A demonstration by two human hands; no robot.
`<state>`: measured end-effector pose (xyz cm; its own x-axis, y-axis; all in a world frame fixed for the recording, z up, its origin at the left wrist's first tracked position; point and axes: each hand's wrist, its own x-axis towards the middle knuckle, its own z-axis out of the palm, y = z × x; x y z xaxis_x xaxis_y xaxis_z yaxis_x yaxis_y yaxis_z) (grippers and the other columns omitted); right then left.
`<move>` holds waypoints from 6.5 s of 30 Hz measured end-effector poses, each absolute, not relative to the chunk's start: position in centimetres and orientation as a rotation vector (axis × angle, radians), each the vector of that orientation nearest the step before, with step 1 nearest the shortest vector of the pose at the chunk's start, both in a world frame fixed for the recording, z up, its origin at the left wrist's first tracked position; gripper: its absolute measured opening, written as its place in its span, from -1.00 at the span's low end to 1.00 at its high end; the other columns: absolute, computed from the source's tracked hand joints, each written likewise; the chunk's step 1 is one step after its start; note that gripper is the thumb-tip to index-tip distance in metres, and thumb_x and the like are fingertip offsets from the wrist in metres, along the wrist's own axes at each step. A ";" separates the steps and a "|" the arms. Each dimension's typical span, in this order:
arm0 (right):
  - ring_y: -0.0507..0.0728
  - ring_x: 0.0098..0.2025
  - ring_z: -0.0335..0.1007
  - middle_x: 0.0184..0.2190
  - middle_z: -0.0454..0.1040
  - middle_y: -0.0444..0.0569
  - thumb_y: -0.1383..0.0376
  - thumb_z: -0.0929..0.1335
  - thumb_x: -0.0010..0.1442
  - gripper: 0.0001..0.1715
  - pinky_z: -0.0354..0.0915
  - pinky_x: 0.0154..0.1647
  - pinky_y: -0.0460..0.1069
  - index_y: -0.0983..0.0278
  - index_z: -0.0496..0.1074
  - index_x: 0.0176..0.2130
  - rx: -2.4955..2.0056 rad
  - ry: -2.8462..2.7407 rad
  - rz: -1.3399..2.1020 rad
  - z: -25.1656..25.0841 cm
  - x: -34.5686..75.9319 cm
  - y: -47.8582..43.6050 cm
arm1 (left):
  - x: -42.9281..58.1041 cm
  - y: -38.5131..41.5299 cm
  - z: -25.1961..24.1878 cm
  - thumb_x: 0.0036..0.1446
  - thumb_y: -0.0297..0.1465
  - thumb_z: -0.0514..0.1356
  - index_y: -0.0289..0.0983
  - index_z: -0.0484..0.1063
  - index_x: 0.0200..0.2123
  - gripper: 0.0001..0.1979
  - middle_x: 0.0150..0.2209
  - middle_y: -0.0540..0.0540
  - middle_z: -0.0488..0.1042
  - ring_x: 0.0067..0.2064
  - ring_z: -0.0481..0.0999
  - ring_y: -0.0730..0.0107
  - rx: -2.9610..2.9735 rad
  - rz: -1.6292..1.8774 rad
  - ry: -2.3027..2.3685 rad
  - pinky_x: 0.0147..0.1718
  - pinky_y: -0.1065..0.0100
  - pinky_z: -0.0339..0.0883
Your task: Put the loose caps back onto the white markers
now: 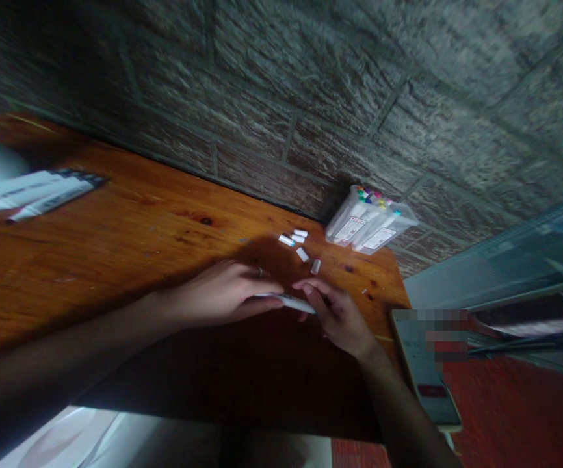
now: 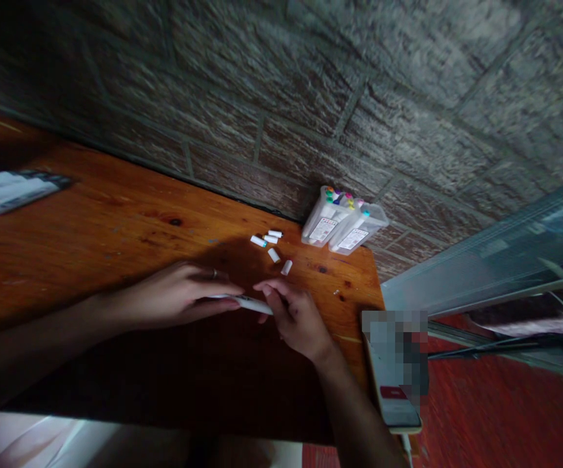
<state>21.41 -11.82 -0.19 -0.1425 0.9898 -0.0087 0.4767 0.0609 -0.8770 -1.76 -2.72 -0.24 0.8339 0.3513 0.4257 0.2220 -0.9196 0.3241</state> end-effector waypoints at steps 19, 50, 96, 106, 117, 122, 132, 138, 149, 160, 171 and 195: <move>-0.06 -0.67 0.23 -0.49 0.48 -0.16 0.01 0.22 0.40 -0.59 0.18 -0.75 -0.18 0.19 0.46 -0.01 -1.517 -1.678 1.066 0.0 21.7 -11.8 | -1.4 -2.7 0.0 0.34 -0.26 0.15 -0.15 0.59 -0.07 -0.75 -0.14 0.04 0.66 -0.20 0.63 0.38 2.583 0.613 0.423 -0.21 0.45 0.37; -0.06 -0.70 0.15 -0.60 0.45 -0.19 -0.08 0.16 0.40 -0.42 0.08 -0.76 -0.20 0.22 0.48 0.05 -1.526 -1.526 1.157 0.7 22.1 -11.6 | -1.1 -2.1 -0.3 0.32 -0.29 0.19 -0.17 0.58 -0.09 -0.80 -0.20 0.08 0.66 -0.25 0.60 0.49 2.455 0.651 0.380 -0.25 0.52 0.30; 0.07 -0.40 0.46 -0.48 0.48 -0.14 0.03 0.26 0.38 -0.62 0.30 -0.30 -0.07 0.22 0.50 -0.22 -1.500 -1.784 0.886 0.0 21.7 -11.3 | -1.2 -2.4 -0.4 0.36 -0.19 0.09 -0.11 0.56 -0.06 -0.72 -0.16 0.05 0.64 -0.17 0.58 0.33 2.603 0.431 0.555 -0.18 0.40 0.28; 0.11 -0.44 0.49 -0.58 0.47 -0.14 -0.01 0.19 0.41 -0.50 0.34 -0.27 -0.02 0.23 0.53 -0.07 -1.564 -1.697 0.837 -0.2 22.0 -11.3 | -1.0 -2.4 -0.4 0.37 -0.20 0.08 -0.15 0.56 -0.09 -0.71 -0.16 0.05 0.64 -0.17 0.59 0.38 2.555 0.452 0.510 -0.14 0.44 0.28; 0.12 -0.33 0.41 -0.23 0.53 0.01 0.07 0.24 0.37 -0.63 0.32 -0.27 0.02 0.23 0.42 -0.02 -1.621 -1.662 0.732 -0.1 24.1 -11.3 | -1.4 -1.6 -0.4 0.33 -0.17 0.12 -0.21 0.58 -0.12 -0.70 -0.25 -0.02 0.64 -0.24 0.59 0.38 2.522 0.619 0.719 -0.18 0.45 0.32; 0.09 -0.29 0.43 -0.28 0.51 -0.06 0.14 0.35 0.29 -0.70 0.34 -0.27 -0.02 0.21 0.38 -0.03 -1.471 -1.605 0.896 -0.2 23.9 -11.4 | -1.5 -1.3 -0.4 0.34 -0.17 0.11 -0.19 0.58 -0.13 -0.69 -0.29 0.00 0.63 -0.31 0.57 0.41 2.557 0.631 0.713 -0.25 0.47 0.30; 0.11 -0.20 0.52 -0.24 0.60 -0.06 0.20 0.53 0.07 -0.72 0.44 -0.08 0.05 0.22 0.52 -0.21 -1.366 -1.329 0.892 0.5 23.8 -10.7 | -1.6 -1.3 -0.2 0.34 -0.15 0.11 -0.19 0.58 -0.11 -0.68 -0.28 -0.02 0.63 -0.30 0.57 0.39 2.546 0.630 0.730 -0.25 0.45 0.30; 0.06 -0.37 0.45 -0.27 0.60 -0.04 0.10 0.43 0.21 -0.64 0.42 -0.32 -0.01 0.22 0.54 -0.05 -1.411 -1.391 0.981 0.6 23.4 -11.3 | -1.7 -1.3 -0.1 0.33 -0.16 0.12 -0.21 0.58 -0.13 -0.68 -0.32 0.00 0.62 -0.37 0.54 0.43 2.541 0.693 0.685 -0.32 0.46 0.29; -0.06 -0.56 0.17 -0.32 0.62 -0.06 0.22 0.46 0.17 -0.77 0.14 -0.56 -0.12 0.18 0.61 -0.14 -1.212 -1.083 1.265 0.5 23.7 -11.4 | -1.6 -1.5 -0.1 0.32 -0.20 0.15 -0.24 0.58 -0.15 -0.72 -0.31 0.02 0.64 -0.39 0.55 0.48 2.530 0.813 0.573 -0.33 0.48 0.31; -0.06 -0.52 0.27 -0.26 0.63 -0.09 0.20 0.45 0.22 -0.75 0.23 -0.53 -0.13 0.10 0.60 -0.07 -1.216 -1.212 1.233 0.6 23.8 -11.5 | -1.5 -1.4 -0.2 0.31 -0.24 0.18 -0.27 0.58 -0.16 -0.74 -0.31 0.01 0.63 -0.38 0.56 0.48 2.510 0.858 0.530 -0.33 0.50 0.32; -0.04 -0.53 0.25 -0.30 0.63 -0.08 0.15 0.42 0.26 -0.75 0.26 -0.52 -0.11 0.17 0.60 -0.10 -1.260 -1.316 1.183 1.0 24.1 -11.4 | -1.5 -1.3 -0.3 0.32 -0.27 0.18 -0.29 0.58 -0.15 -0.75 -0.32 -0.01 0.63 -0.41 0.53 0.51 2.505 0.855 0.443 -0.36 0.50 0.28; 0.00 -0.50 0.28 -0.52 0.45 -0.14 -0.02 0.39 0.23 -0.60 0.21 -0.54 -0.12 0.25 0.55 -0.33 -1.485 -1.589 1.049 0.0 23.4 -11.2 | -1.6 -1.9 -0.1 0.36 -0.20 0.10 -0.14 0.60 -0.12 -0.71 -0.26 0.01 0.65 -0.28 0.59 0.38 2.584 0.578 0.511 -0.22 0.44 0.33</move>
<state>23.38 -11.24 0.03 -0.0861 0.9959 -0.0291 0.4183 0.0096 -0.9083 -1.61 -1.87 -0.13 0.8443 0.4376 0.3091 0.2530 -0.8342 0.4899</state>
